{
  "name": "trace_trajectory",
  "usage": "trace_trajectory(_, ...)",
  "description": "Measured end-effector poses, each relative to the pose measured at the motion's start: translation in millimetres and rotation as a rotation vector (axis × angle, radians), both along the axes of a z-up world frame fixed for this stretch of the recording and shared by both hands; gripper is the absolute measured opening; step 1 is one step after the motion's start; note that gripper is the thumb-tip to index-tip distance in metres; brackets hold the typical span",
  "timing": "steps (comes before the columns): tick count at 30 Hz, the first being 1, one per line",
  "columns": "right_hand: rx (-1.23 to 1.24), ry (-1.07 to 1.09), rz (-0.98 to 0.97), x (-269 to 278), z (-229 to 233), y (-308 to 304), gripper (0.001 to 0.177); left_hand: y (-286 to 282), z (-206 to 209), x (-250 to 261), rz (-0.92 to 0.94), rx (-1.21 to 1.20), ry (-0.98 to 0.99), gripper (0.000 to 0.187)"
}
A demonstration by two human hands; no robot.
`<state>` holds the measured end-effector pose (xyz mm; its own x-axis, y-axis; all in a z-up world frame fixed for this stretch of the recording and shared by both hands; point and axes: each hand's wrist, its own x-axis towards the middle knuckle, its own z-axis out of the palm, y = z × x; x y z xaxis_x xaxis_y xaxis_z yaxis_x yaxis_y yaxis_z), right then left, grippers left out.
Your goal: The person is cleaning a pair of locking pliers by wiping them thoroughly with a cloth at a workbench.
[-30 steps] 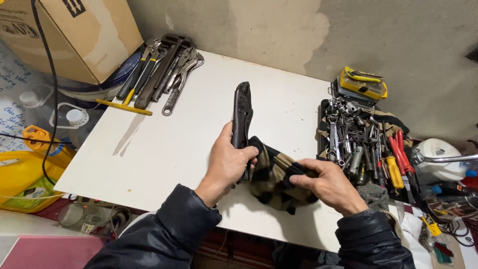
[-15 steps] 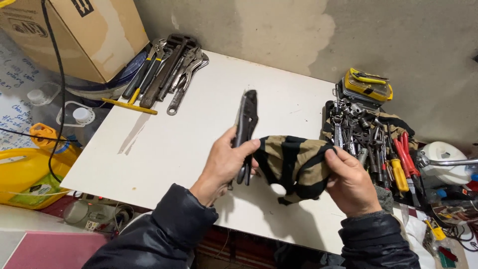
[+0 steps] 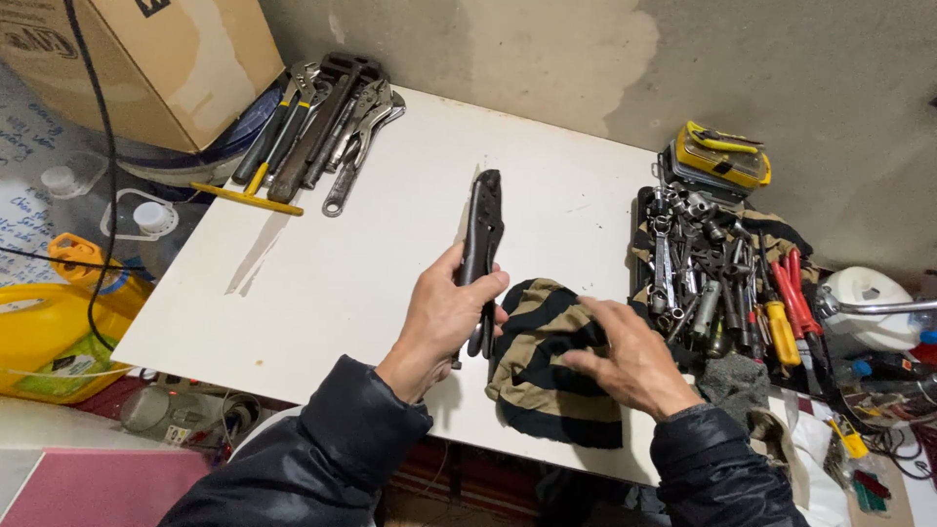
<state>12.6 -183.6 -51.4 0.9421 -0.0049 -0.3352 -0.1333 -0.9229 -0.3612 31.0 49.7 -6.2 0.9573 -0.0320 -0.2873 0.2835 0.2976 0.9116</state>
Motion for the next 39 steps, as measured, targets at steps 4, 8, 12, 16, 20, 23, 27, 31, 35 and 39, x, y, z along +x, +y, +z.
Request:
trace_trajectory(4,-0.23,0.132,0.196,2.4,-18.1,15.7,0.099,-0.2,3.2,-2.6,-0.05,-0.004,0.02,0.023)
trace_trajectory(8,-0.443,-0.005,0.256,18.2,-104.4,-19.0,0.06,-2.7,1.2,-3.8,-0.089,-0.025,0.032,0.025)
trace_trajectory(12,-0.081,-0.061,-0.03,26.0,-48.8,-12.9,0.03,-1.3,-8.6,-2.2,-0.11,-0.033,0.03,0.031)
trace_trajectory(16,0.338,-0.204,-0.364,18.1,-18.6,-11.3,0.027,0.6,1.7,-5.2,-0.103,-0.053,0.054,0.042)
trace_trajectory(20,0.686,-0.65,-0.194,-0.6,13.0,27.6,0.026,-6.8,2.8,-8.4,-0.12,-0.124,0.085,0.06)
trace_trajectory(23,0.652,-0.769,0.006,-11.4,0.3,55.1,0.035,-8.2,24.0,-10.3,-0.213,0.092,0.188,0.069)
trace_trajectory(27,0.345,-0.907,0.273,-10.1,-13.9,63.0,0.047,-10.4,28.2,-12.4,-0.294,0.183,0.271,0.073)
trace_trajectory(31,0.359,-0.935,0.062,28.0,-39.3,24.8,0.031,-19.7,-16.0,-17.5,-0.317,-0.104,0.114,0.071)
trace_trajectory(35,0.688,-0.82,-0.428,23.0,11.2,46.4,0.025,-19.6,-22.5,-16.5,-0.373,-0.178,0.12,0.071)
trace_trajectory(39,0.991,-0.942,-0.595,19.4,30.1,43.9,0.022,-15.4,-11.0,-16.6,-0.382,-0.256,0.176,0.076)
